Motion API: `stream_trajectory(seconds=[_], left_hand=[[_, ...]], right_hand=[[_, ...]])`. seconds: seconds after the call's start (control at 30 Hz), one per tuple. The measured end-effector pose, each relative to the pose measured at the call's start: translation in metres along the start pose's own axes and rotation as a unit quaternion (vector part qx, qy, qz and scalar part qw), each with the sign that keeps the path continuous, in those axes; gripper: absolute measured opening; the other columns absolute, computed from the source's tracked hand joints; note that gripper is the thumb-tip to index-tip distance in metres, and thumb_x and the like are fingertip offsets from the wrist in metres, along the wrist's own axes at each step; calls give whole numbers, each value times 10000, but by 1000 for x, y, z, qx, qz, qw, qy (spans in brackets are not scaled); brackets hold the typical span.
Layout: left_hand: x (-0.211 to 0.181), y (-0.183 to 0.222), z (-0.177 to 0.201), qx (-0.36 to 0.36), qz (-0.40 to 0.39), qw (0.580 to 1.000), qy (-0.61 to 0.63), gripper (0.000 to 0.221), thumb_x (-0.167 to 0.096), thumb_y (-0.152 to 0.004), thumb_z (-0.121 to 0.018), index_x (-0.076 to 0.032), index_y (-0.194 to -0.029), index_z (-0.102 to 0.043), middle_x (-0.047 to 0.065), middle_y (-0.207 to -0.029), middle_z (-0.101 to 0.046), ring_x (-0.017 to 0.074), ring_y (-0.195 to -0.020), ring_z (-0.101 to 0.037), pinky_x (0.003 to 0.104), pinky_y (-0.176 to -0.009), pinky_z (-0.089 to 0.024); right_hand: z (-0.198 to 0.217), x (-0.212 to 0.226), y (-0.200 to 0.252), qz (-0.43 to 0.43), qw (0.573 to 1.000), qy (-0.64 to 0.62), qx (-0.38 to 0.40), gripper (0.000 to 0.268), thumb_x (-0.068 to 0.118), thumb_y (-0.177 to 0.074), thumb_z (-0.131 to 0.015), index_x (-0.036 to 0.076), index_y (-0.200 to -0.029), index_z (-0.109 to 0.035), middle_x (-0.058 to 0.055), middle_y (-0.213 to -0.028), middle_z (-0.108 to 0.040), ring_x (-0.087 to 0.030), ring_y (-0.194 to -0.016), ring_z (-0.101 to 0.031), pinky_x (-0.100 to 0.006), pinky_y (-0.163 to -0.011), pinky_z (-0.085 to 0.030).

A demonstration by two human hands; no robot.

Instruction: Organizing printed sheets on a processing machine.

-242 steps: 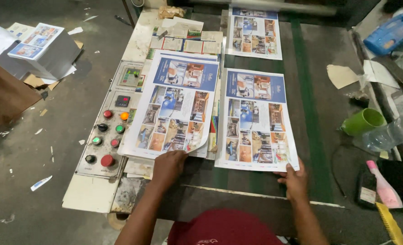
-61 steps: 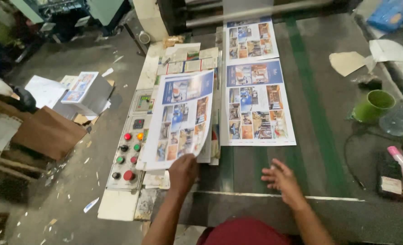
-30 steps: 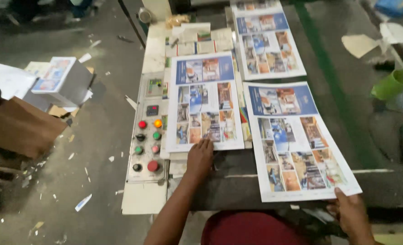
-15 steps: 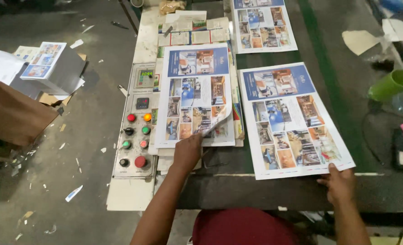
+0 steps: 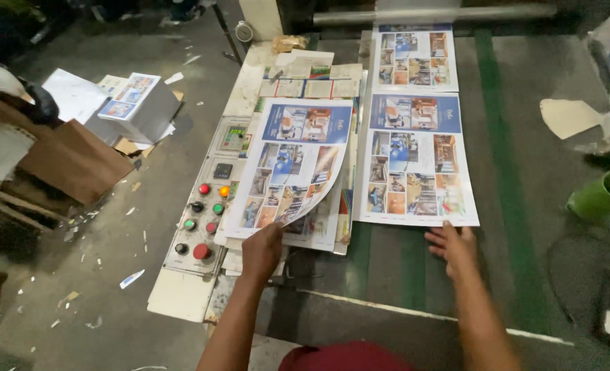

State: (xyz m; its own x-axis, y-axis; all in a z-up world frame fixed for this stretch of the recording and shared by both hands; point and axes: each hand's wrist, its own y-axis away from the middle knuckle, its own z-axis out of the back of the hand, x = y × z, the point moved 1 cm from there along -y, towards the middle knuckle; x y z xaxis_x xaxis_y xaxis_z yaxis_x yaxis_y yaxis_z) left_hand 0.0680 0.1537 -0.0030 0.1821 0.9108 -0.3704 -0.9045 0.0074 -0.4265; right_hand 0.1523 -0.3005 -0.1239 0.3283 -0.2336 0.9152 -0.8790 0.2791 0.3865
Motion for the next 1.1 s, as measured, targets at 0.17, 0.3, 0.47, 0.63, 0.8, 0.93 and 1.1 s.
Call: stream_trajectory(seconds=[0.17, 0.3, 0.47, 0.63, 0.8, 0.93, 1.1], left_hand=[[-94, 18, 33, -81, -118, 986, 80, 273, -150, -876, -682, -44, -1128, -691, 156, -1080, -725, 366, -886, -704, 449, -742, -566], [-141, 46, -2, 2, -233, 968, 92, 334, -125, -843, -703, -33, -1163, -679, 152, -1167, -717, 345, -1120, -695, 449, -965, -566], [-126, 45, -20, 116, -296, 935, 158, 303, -231, -905, -741, -23, -1116, -679, 167, -1225, -710, 354, -1185, -656, 526, -1021, -474], [-18, 2, -50, 82, -119, 989, -26, 545, -394, -931, -678, -38, -1340, -623, 247, -1460, -541, 430, -1354, -488, 535, -1114, -368], [-3, 11, -43, 105, -161, 978, -81, 799, -488, -858, -660, 118, -1352, -493, 329, -1482, -463, 481, -1396, -413, 607, -1111, -308], [53, 33, -94, 48, -218, 970, -93, 472, -250, -975, -570, -13, -1380, -529, 248, -1411, -628, 403, -1305, -624, 481, -1060, -506], [5, -2, -10, 45, -66, 996, 34, 144, -183, -976, -606, -125, -1034, -724, 136, -818, -716, 365, -731, -692, 500, -633, -527]], right_hand=[[-20, -12, 82, -58, 995, 15, 83, 628, 257, -998, -592, 93, -1573, -399, -207, -1184, -740, -289, -942, -741, -377, -646, -592], [-50, -37, 151, -101, 961, 3, 257, 597, 264, -923, -645, 101, -1479, -502, -100, -1144, -754, -236, -914, -764, -359, -604, -596], [-24, -84, 146, -114, 970, -60, 206, 394, 255, -986, -613, 12, -1296, -622, -131, -981, -747, -232, -745, -702, -349, -535, -557], [57, -99, 139, -42, 996, -74, 29, 312, 202, -1031, -592, -11, -1258, -619, -133, -943, -754, -215, -733, -686, -338, -525, -526], [114, -102, 184, -27, 995, -76, -63, 332, 168, -1023, -551, 70, -1339, -578, -97, -1016, -732, -215, -768, -701, -344, -539, -514], [140, -126, 221, -61, 989, -34, -133, 400, 147, -1034, -528, 94, -1430, -533, -98, -1088, -716, -207, -827, -689, -348, -574, -515], [128, -125, 242, -34, 994, -6, -105, 379, 170, -1056, -510, 62, -1418, -547, -100, -1098, -724, -231, -840, -711, -340, -565, -517]])
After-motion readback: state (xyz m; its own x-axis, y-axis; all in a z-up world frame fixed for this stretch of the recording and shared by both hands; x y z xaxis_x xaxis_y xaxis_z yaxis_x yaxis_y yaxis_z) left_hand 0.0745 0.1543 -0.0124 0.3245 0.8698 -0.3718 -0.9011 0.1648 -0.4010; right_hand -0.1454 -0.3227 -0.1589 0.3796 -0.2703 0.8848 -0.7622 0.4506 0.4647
